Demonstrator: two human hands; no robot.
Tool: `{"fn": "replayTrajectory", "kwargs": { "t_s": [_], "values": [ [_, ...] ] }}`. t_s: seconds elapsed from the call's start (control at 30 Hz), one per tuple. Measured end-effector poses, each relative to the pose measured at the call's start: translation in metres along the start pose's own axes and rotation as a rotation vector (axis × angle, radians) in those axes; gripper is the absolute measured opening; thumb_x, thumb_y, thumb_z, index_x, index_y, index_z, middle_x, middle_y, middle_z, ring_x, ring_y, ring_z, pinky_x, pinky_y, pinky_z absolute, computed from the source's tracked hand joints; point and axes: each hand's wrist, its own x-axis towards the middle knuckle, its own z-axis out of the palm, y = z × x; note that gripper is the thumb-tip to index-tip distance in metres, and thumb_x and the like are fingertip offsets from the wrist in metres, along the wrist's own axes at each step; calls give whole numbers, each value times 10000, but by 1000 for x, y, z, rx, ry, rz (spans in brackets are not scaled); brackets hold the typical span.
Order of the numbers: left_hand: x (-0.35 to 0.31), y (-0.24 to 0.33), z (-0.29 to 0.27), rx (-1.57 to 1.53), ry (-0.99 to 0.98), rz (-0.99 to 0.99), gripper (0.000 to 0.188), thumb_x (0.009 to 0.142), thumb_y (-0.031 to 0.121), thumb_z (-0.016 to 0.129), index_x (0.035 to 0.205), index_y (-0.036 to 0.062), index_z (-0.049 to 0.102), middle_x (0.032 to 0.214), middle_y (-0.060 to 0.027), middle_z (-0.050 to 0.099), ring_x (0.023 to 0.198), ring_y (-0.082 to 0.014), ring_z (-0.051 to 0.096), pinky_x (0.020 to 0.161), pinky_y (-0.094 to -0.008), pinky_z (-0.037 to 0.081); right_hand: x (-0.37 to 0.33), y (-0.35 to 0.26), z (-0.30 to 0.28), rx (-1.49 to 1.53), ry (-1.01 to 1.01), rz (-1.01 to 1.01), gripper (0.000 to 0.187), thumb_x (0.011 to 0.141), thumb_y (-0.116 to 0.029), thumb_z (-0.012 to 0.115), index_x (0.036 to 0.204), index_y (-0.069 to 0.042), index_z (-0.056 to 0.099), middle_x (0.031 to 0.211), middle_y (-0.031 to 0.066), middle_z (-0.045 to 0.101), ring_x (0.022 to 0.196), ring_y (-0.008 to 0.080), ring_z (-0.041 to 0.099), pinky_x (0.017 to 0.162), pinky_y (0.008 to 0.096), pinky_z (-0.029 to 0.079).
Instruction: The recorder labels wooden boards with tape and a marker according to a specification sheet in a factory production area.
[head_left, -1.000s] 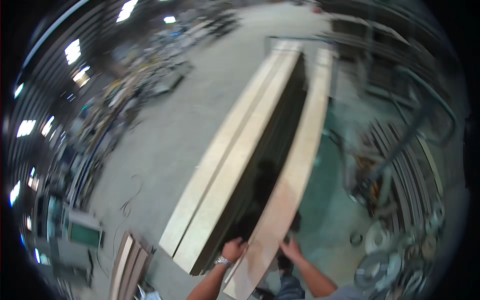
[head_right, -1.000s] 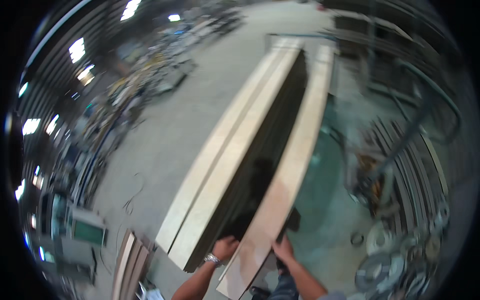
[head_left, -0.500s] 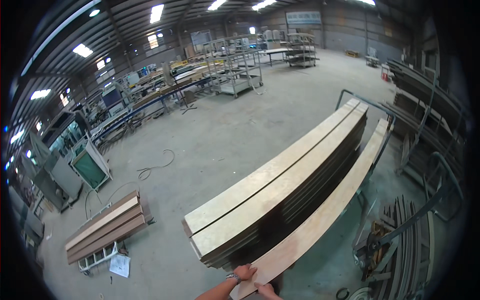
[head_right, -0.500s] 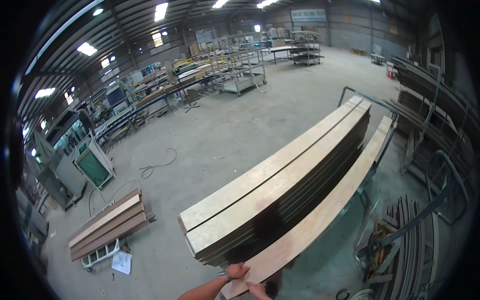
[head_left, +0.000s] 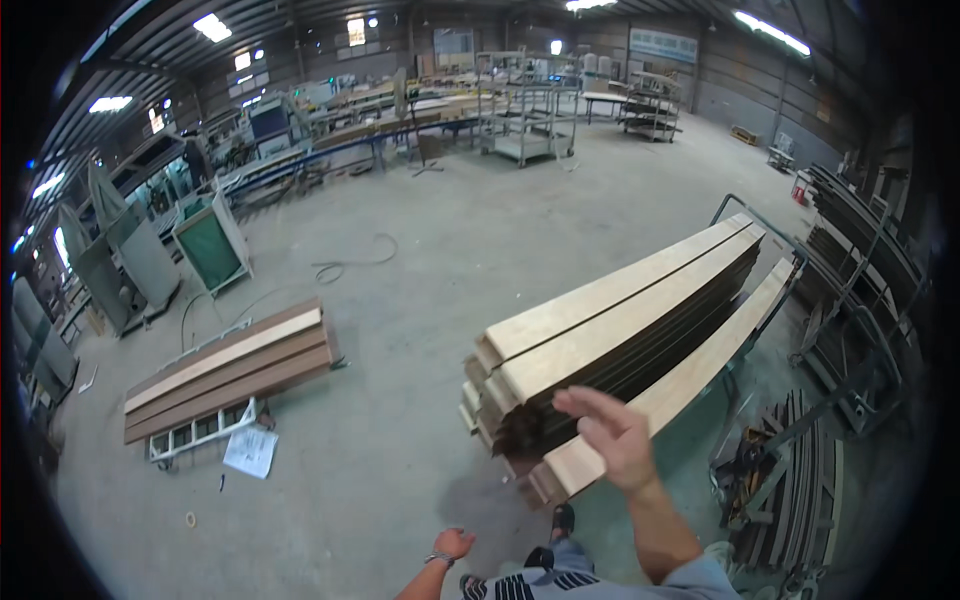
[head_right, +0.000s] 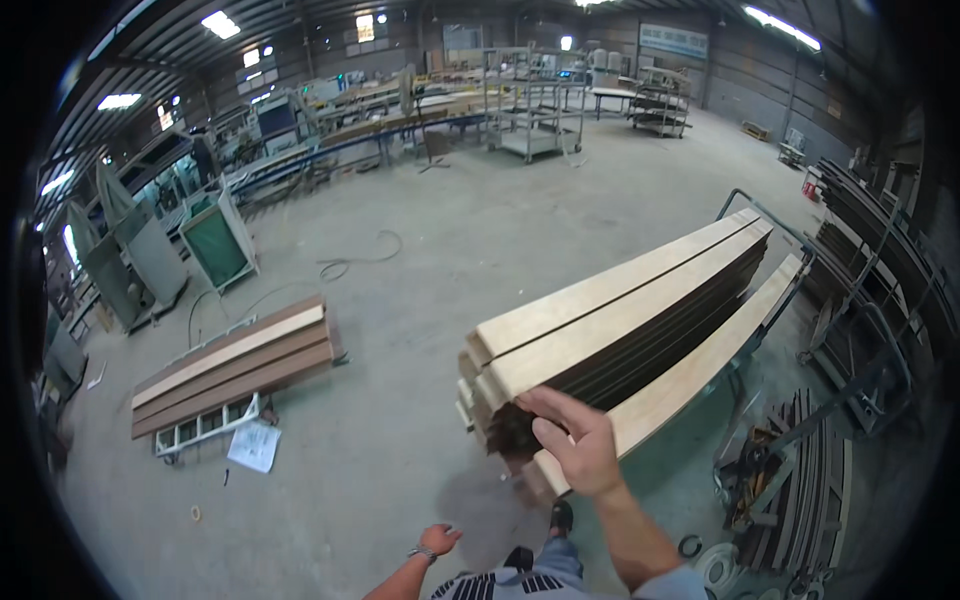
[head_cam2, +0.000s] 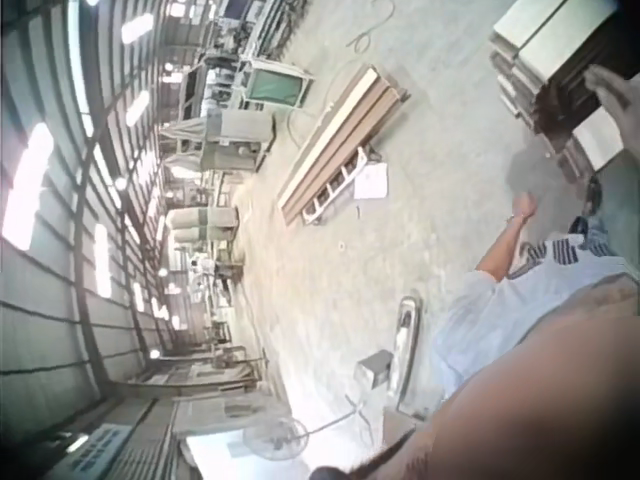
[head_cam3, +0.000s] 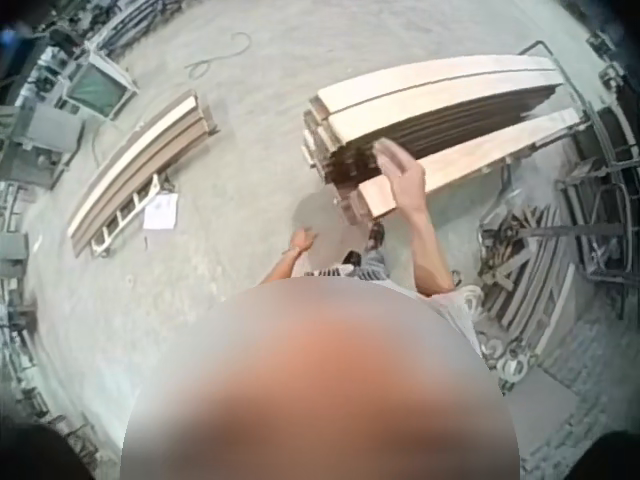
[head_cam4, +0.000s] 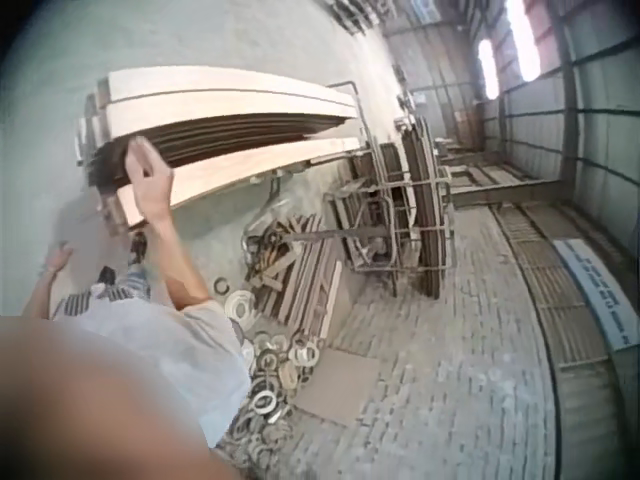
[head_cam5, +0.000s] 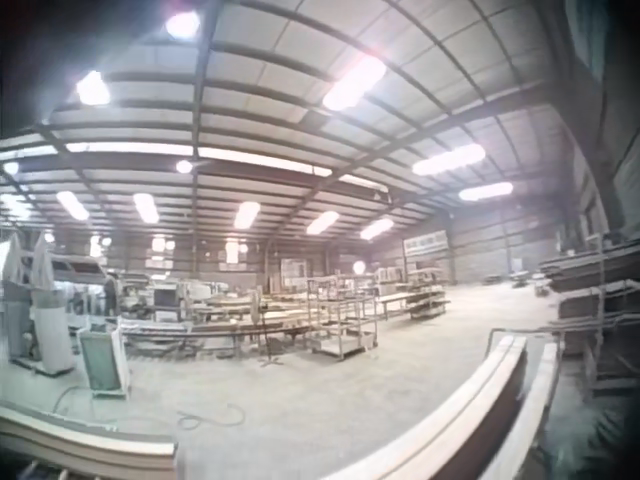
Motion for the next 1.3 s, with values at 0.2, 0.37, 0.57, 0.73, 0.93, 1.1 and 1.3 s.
{"fn": "replayTrajectory", "kwargs": {
  "t_s": [0.2,0.37,0.57,0.73,0.93,1.1,1.3],
  "values": [
    [-67,-216,24,-116,3,-163,587,859,531,606,1145,27,701,1132,-198,688,1073,-367,648,956,-437,502,-41,-178,211,638,-18,-278,247,922,-197,539,746,-28,494,675,123,561,575,255,600,668,420,545],
    [-126,-231,-30,-330,340,-407,522,884,490,583,1131,47,708,1094,-201,695,1052,-373,651,931,-442,506,-52,-119,173,712,-212,-56,189,920,-151,542,789,-18,514,723,116,566,604,238,594,671,394,534],
    [-180,-264,-56,-416,267,-531,496,883,493,585,1093,67,724,1004,-186,717,968,-357,685,858,-428,535,39,-29,327,794,-447,103,119,918,-96,547,840,-6,537,781,108,571,639,218,587,675,364,520],
    [-222,-334,-52,-969,256,-1020,484,892,475,615,918,10,746,873,-146,739,687,-259,718,656,-375,567,132,33,423,799,-529,138,64,916,-50,551,882,3,557,829,102,576,668,201,581,678,338,509],
    [-211,-410,-156,-1369,644,-1071,369,948,319,622,1065,-27,677,905,-113,722,710,-223,716,583,-315,549,217,97,588,775,-596,140,33,914,5,555,933,15,580,887,94,582,703,180,574,682,307,495],
    [-178,-436,-229,-1526,872,-1150,387,957,324,608,1125,-23,640,973,-128,717,746,-236,722,586,-329,548,251,206,737,615,-738,365,145,887,31,578,1025,41,623,833,82,605,703,161,577,645,274,471],
    [-101,-497,-285,-1332,524,-1105,424,949,386,609,877,-13,731,742,-108,702,640,-165,664,590,-328,530,223,389,736,-268,-733,723,187,912,-25,550,1050,24,667,647,3,559,490,91,491,476,248,428]
  ]
}}
